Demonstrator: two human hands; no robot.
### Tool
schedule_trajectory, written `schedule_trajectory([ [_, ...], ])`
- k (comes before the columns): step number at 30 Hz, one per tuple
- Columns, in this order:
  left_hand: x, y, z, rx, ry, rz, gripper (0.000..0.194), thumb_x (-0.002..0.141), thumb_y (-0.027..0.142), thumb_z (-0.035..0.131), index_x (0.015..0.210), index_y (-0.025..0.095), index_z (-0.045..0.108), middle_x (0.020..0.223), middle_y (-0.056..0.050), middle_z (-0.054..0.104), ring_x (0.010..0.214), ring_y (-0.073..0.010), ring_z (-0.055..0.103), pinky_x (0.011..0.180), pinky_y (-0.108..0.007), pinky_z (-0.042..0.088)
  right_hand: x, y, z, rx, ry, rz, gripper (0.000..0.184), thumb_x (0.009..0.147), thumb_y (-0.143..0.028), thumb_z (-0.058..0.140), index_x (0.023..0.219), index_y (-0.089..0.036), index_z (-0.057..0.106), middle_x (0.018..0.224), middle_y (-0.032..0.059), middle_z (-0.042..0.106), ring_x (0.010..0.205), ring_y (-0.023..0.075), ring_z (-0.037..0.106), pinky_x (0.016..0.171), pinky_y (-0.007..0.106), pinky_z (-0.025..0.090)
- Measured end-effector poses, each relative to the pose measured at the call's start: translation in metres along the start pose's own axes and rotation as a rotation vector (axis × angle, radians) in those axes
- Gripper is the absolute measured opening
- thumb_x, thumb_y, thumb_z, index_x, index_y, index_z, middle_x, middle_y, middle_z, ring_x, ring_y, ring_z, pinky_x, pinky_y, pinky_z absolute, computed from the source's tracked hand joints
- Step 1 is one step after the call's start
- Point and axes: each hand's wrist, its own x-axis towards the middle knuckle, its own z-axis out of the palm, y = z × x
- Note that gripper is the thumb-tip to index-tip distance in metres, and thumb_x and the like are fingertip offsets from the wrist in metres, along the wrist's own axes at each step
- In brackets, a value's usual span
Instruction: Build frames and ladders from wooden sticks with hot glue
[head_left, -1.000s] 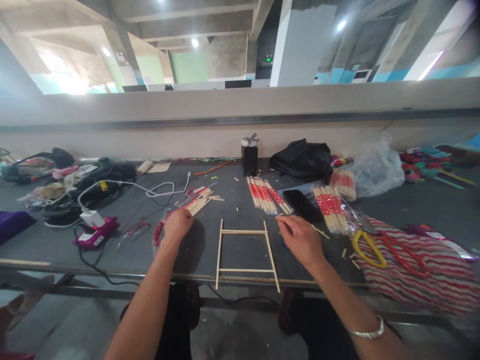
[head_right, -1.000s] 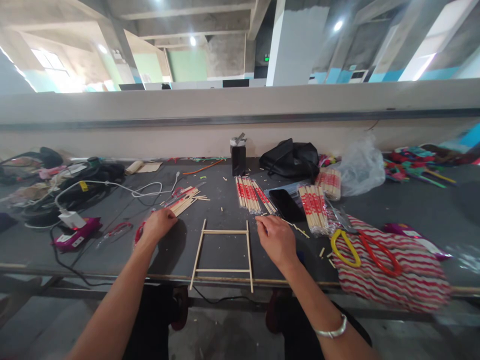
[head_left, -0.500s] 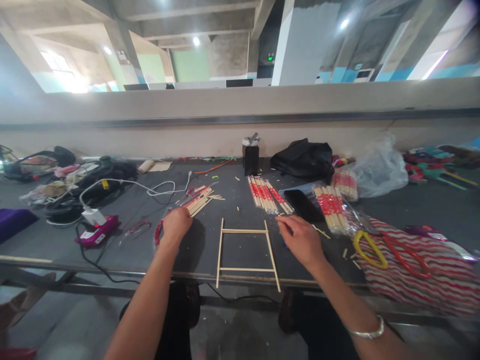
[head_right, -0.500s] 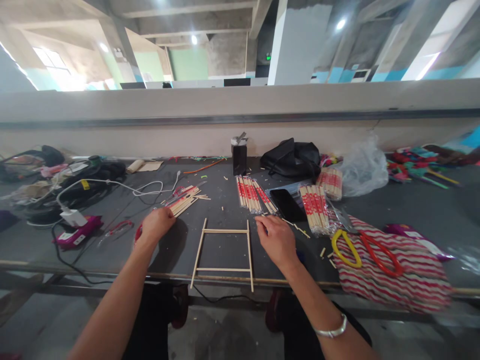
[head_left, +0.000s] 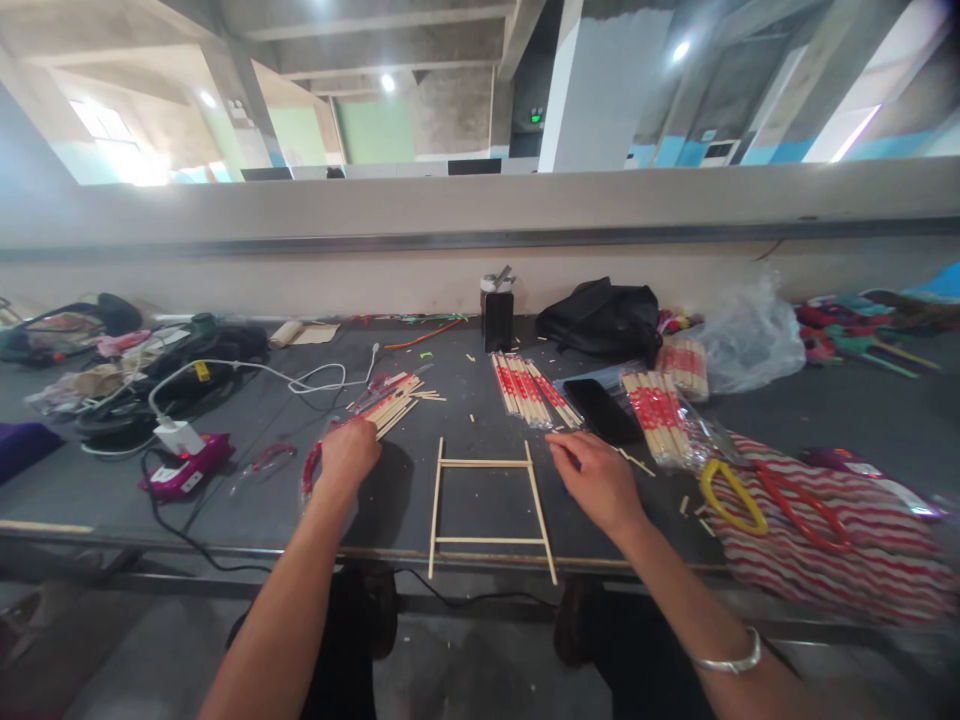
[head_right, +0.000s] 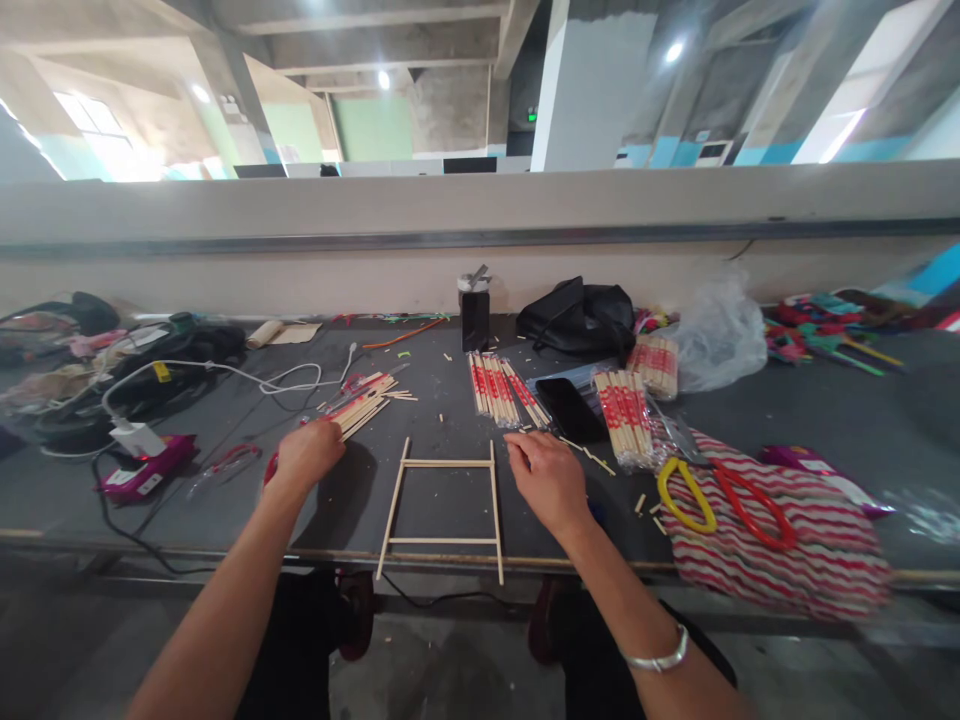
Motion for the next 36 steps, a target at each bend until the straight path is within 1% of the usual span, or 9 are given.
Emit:
schedule_trajectory([
  [13,0.003,0.006,0.005,0.04,0.03,-0.001,0.027,0.077,0.018,0.047,0.089,0.012,0.07,0.095,-0.019,0.07,0.092,-0.0277,0.065,0.075,-0.031,0.048,0.001,0.001,0.0,0.009,0.004,0.007,0.023,0.088,-0.022,0.046,0.093,-0.02,0.069,0.091,0.0042,0.072,0.086,0.0179,0.065,0.08,0.03,0.048],
  [17,-0.006,0.005,-0.001,0.047,0.08,0.016,0.029,0.081,0.018,0.042,0.087,0.012,0.069,0.095,-0.017,0.069,0.091,-0.0271,0.065,0.074,-0.032,0.047,0.003,-0.002,0.0,0.03,0.016,0.01,0.023,0.088,-0.023,0.046,0.093,-0.02,0.068,0.092,0.0048,0.071,0.088,0.0186,0.064,0.082,0.031,0.048],
  [19,-0.015,0.006,-0.008,0.045,0.14,0.038,0.031,0.084,0.02,0.038,0.089,0.013,0.068,0.099,-0.015,0.068,0.092,-0.0264,0.063,0.076,-0.033,0.046,0.004,-0.006,-0.002,0.054,0.034,0.004,0.024,0.089,-0.023,0.045,0.095,-0.021,0.068,0.093,0.0048,0.071,0.088,0.0183,0.064,0.082,0.03,0.048],
  [21,-0.027,0.01,-0.016,0.035,0.238,0.101,0.03,0.085,0.021,0.037,0.088,0.015,0.067,0.099,-0.013,0.066,0.094,-0.0259,0.061,0.078,-0.034,0.043,0.005,-0.011,-0.005,0.082,0.061,-0.003,0.025,0.09,-0.023,0.044,0.101,-0.021,0.066,0.093,0.0049,0.07,0.086,0.0176,0.064,0.08,0.029,0.049],
  [23,-0.043,0.019,-0.023,0.018,0.341,0.214,0.025,0.084,0.021,0.041,0.083,0.017,0.065,0.094,-0.01,0.065,0.095,-0.0259,0.058,0.08,-0.036,0.041,0.004,-0.017,-0.009,0.104,0.082,-0.017,0.028,0.09,-0.024,0.044,0.109,-0.019,0.063,0.091,0.0053,0.069,0.082,0.0166,0.064,0.078,0.028,0.049],
  [25,-0.062,0.03,-0.027,-0.011,0.394,0.325,0.018,0.082,0.02,0.046,0.08,0.018,0.064,0.09,-0.009,0.063,0.095,-0.0257,0.054,0.082,-0.037,0.038,0.001,-0.023,-0.014,0.118,0.082,-0.048,0.031,0.091,-0.025,0.044,0.117,-0.019,0.06,0.092,0.0057,0.068,0.08,0.0158,0.064,0.077,0.028,0.05],
  [28,-0.091,0.047,-0.027,-0.059,0.414,0.488,0.012,0.081,0.019,0.05,0.073,0.02,0.06,0.083,-0.006,0.059,0.089,-0.0238,0.051,0.079,-0.037,0.037,-0.01,-0.03,-0.021,0.132,0.043,-0.104,0.032,0.092,-0.028,0.045,0.12,-0.022,0.059,0.099,0.0058,0.067,0.083,0.015,0.063,0.079,0.027,0.05],
  [31,-0.113,0.061,-0.025,-0.105,0.427,0.606,0.012,0.082,0.019,0.05,0.073,0.02,0.057,0.081,-0.004,0.058,0.082,-0.0211,0.049,0.073,-0.036,0.036,-0.025,-0.032,-0.025,0.121,0.025,-0.149,0.028,0.092,-0.028,0.047,0.115,-0.023,0.063,0.098,0.0054,0.066,0.088,0.0152,0.064,0.08,0.026,0.051],
  [36,-0.128,0.07,-0.018,-0.19,0.426,0.701,0.016,0.084,0.016,0.046,0.073,0.019,0.056,0.079,-0.003,0.057,0.075,-0.0175,0.051,0.069,-0.033,0.036,-0.045,-0.026,-0.034,0.127,-0.011,-0.168,0.024,0.093,-0.028,0.046,0.101,-0.024,0.068,0.089,0.0036,0.065,0.082,0.0131,0.064,0.076,0.023,0.051],
])
